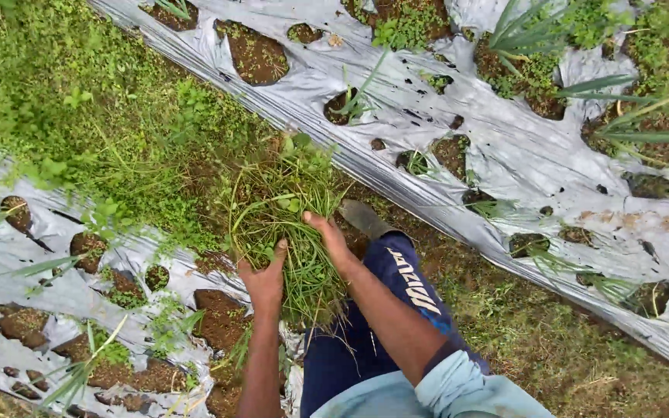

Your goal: The person sits on a small wooden block in a garden and uses a hand hoe to loosen the soil around weeds. They pull the weeds out by hand, gather them into a bundle, and eventually stand up to carry the collected weeds away.

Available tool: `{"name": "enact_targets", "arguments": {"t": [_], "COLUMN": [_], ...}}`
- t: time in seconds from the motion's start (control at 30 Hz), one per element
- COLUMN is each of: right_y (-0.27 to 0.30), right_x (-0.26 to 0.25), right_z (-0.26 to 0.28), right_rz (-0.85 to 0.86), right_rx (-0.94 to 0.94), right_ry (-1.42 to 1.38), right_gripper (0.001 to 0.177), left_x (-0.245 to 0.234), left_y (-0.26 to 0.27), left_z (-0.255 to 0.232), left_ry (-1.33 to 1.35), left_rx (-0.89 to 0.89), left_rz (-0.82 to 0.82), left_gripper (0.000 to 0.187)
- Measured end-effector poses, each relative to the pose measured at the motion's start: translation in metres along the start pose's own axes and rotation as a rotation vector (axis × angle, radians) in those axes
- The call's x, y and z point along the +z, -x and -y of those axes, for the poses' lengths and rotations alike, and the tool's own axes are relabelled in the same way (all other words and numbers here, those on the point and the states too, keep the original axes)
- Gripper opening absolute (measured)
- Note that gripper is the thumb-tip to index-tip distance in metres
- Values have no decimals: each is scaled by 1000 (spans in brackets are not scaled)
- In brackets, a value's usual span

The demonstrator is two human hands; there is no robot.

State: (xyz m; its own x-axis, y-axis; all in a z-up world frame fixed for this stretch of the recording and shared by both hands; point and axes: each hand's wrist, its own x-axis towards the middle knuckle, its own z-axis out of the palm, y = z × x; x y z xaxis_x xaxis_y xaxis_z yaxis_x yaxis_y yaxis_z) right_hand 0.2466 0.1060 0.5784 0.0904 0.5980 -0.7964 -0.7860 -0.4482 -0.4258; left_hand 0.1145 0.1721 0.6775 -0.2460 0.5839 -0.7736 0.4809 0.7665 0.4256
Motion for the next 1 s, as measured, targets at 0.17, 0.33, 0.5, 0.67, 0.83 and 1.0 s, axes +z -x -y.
{"name": "enact_targets", "arguments": {"t": [0.17, 0.33, 0.5, 0.67, 0.83, 1.0], "right_y": [72, 138, 200, 264, 321, 395], "right_x": [27, 38, 3, -57, -131, -227], "right_z": [-3, 15, 36, 39, 15, -36], "right_rz": [-33, -104, -247, -488, -713, -731], "right_rx": [-24, -190, -378, -491, -500, -652], "right_ry": [-197, -275, -386, -521, -680, -828], "right_gripper": [115, 115, 115, 118, 117, 116], "left_x": [-42, -44, -4, 46, 105, 188], "left_y": [59, 97, 133, 183, 263, 334], "left_z": [-11, -11, -11, 0, 23, 85], "left_ry": [-86, -161, -235, -426, -586, -710], "left_rx": [193, 387, 566, 688, 858, 1039], "left_rz": [89, 137, 254, 420, 614, 761], "left_gripper": [117, 120, 122, 122, 115, 108]}}
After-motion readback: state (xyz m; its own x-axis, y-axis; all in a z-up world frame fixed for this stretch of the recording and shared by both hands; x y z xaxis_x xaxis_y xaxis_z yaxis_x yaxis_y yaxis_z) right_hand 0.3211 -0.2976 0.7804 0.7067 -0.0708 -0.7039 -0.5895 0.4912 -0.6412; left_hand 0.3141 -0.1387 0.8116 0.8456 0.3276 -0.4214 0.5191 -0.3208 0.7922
